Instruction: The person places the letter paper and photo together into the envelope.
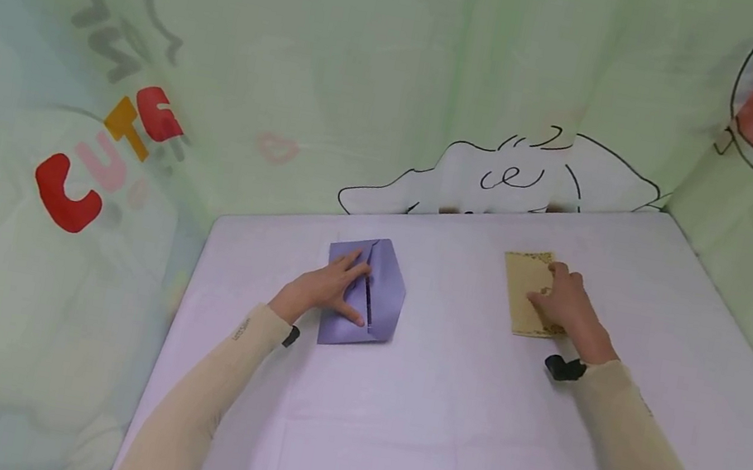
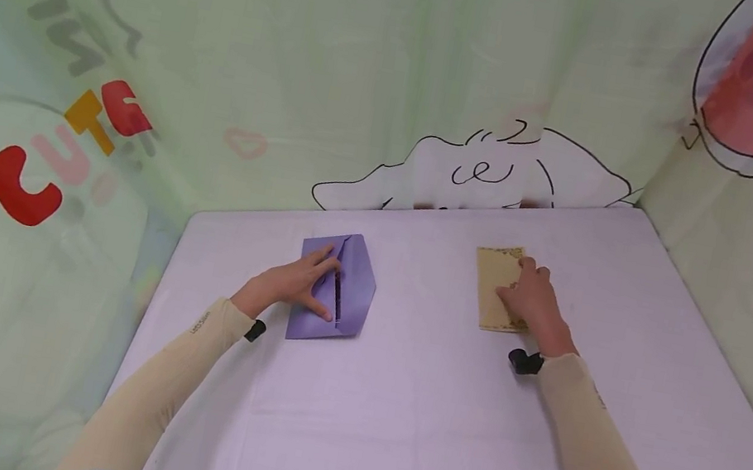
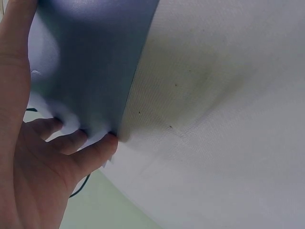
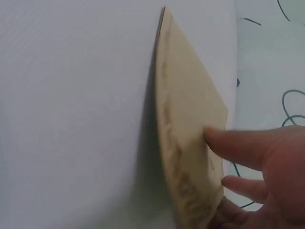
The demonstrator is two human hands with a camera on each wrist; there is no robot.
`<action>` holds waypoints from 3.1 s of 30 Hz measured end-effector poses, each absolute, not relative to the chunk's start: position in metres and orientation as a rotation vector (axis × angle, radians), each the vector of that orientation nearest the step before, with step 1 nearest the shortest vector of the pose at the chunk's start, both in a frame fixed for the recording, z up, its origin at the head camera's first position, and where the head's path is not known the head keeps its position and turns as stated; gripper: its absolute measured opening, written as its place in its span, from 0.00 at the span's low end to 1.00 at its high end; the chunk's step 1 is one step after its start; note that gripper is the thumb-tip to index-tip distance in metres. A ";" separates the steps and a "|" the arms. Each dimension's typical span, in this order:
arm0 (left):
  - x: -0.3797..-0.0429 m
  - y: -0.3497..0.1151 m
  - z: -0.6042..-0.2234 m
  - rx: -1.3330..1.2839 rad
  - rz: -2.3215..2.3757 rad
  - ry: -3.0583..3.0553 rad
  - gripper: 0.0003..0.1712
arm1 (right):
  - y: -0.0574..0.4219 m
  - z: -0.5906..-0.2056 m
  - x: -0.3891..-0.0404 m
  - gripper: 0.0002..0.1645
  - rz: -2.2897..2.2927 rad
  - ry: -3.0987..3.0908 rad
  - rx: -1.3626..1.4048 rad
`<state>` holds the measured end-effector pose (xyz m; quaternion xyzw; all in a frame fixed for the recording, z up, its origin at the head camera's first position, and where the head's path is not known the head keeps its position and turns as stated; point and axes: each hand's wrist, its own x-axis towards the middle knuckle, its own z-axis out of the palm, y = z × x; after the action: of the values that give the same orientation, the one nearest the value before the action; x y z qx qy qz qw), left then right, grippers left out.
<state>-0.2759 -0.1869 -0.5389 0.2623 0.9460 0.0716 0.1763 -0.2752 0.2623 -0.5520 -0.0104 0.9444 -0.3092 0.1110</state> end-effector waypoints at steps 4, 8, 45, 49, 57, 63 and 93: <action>-0.275 -0.188 -0.539 0.730 0.192 2.674 0.56 | 0.269 -0.556 -0.276 0.32 -0.968 2.791 -0.053; -0.275 -0.188 -0.538 0.727 0.188 2.675 0.56 | 0.273 -0.558 -0.272 0.30 -1.063 2.804 0.000; -0.279 -0.191 -0.544 0.759 0.229 2.679 0.55 | 0.262 -0.562 -0.269 0.29 -1.283 2.831 0.101; -0.279 -0.191 -0.544 0.760 0.223 2.679 0.54 | 0.257 -0.562 -0.270 0.29 -1.290 2.833 0.097; -0.278 -0.191 -0.542 0.765 0.222 2.683 0.54 | 0.245 -0.556 -0.267 0.29 -1.320 2.812 0.079; -0.278 -0.191 -0.543 0.746 0.207 2.686 0.54 | 0.235 -0.557 -0.266 0.29 -1.350 2.782 0.089; -0.280 -0.192 -0.547 0.780 0.239 2.710 0.53 | 0.179 -0.564 -0.271 0.28 -1.434 2.727 -0.091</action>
<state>-0.2795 -0.1923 -0.5470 0.2723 0.9459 0.0834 0.1553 -0.2707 0.1788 -0.5640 -0.0294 0.8843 -0.4651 0.0297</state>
